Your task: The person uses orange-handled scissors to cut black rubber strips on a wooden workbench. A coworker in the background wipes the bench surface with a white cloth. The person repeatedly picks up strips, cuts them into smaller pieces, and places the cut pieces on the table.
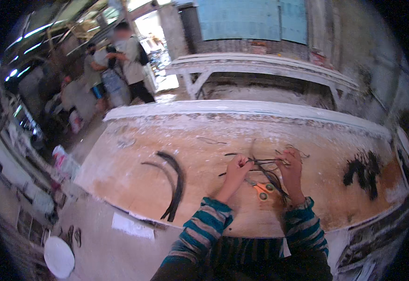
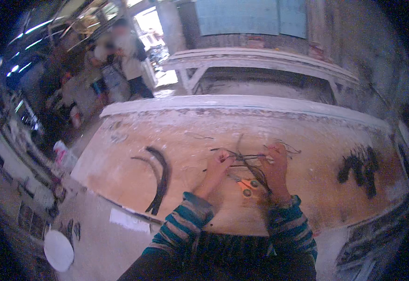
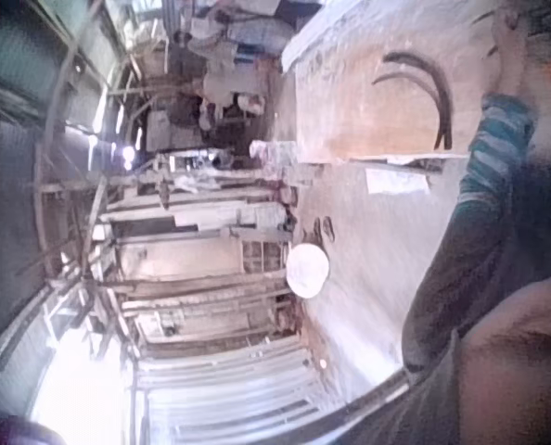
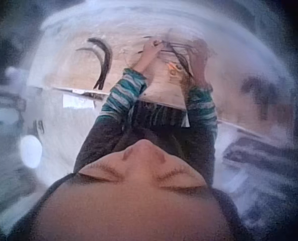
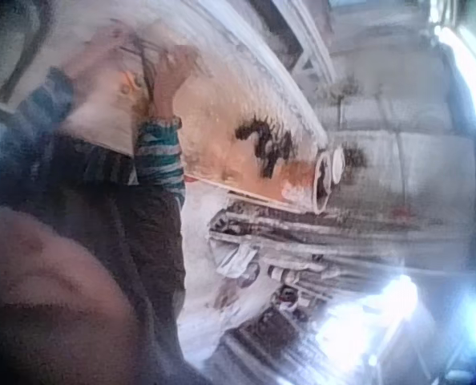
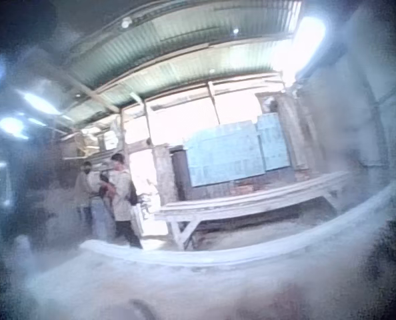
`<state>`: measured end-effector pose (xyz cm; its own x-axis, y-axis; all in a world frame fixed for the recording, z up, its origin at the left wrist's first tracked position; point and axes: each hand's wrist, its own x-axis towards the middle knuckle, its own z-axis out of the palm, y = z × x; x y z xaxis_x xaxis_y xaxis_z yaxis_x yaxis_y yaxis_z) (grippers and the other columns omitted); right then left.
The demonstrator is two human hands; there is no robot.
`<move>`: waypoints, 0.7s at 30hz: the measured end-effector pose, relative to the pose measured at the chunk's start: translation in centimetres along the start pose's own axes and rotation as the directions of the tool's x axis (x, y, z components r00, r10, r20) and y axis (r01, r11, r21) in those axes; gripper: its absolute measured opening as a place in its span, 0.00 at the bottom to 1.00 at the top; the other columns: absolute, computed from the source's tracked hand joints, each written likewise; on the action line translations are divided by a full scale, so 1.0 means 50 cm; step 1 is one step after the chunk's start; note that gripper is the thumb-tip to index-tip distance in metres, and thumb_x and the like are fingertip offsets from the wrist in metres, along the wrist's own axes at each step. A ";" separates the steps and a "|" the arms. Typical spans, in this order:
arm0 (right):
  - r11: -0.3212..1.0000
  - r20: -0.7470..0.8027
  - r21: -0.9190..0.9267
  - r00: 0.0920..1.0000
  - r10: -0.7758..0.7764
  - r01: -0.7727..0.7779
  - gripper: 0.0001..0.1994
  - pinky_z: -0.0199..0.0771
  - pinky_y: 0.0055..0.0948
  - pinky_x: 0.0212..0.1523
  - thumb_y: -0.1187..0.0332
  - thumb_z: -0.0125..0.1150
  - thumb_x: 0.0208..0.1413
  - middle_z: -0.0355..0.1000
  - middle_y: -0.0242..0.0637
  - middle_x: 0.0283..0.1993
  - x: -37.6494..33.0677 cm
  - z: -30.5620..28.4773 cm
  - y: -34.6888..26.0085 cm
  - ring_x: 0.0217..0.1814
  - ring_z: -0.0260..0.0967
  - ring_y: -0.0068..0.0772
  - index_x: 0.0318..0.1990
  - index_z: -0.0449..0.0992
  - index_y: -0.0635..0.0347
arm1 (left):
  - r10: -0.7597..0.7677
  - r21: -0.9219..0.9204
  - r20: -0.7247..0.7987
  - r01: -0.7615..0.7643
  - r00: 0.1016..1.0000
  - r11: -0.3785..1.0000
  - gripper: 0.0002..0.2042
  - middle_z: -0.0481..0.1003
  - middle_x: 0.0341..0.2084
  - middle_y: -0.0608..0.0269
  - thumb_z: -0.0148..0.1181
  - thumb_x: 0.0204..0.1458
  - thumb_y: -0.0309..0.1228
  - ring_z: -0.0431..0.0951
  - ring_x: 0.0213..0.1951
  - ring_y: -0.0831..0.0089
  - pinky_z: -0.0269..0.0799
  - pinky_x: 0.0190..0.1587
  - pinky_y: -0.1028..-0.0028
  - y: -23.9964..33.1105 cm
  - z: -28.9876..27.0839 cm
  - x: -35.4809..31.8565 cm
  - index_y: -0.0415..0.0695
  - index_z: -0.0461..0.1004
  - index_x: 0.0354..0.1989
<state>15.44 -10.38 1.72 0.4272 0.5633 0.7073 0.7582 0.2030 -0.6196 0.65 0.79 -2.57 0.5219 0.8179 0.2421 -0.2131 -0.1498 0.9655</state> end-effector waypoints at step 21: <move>0.713 0.572 0.413 0.770 0.281 -0.567 0.05 0.65 0.23 0.34 0.76 0.62 0.42 0.68 0.29 0.28 -0.027 -0.004 -0.043 0.33 0.65 0.22 0.24 0.70 0.60 | -0.136 -0.124 0.133 0.153 0.982 0.980 0.03 0.72 0.24 0.71 0.58 0.46 0.27 0.68 0.23 0.84 0.62 0.25 0.83 -0.001 -0.002 0.004 0.43 0.71 0.28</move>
<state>13.31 -11.73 2.15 0.2598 0.9494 0.1763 0.0950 0.1565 -0.9831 0.70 0.99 -2.59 0.6512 0.7496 0.1187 -0.2314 0.0471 0.9717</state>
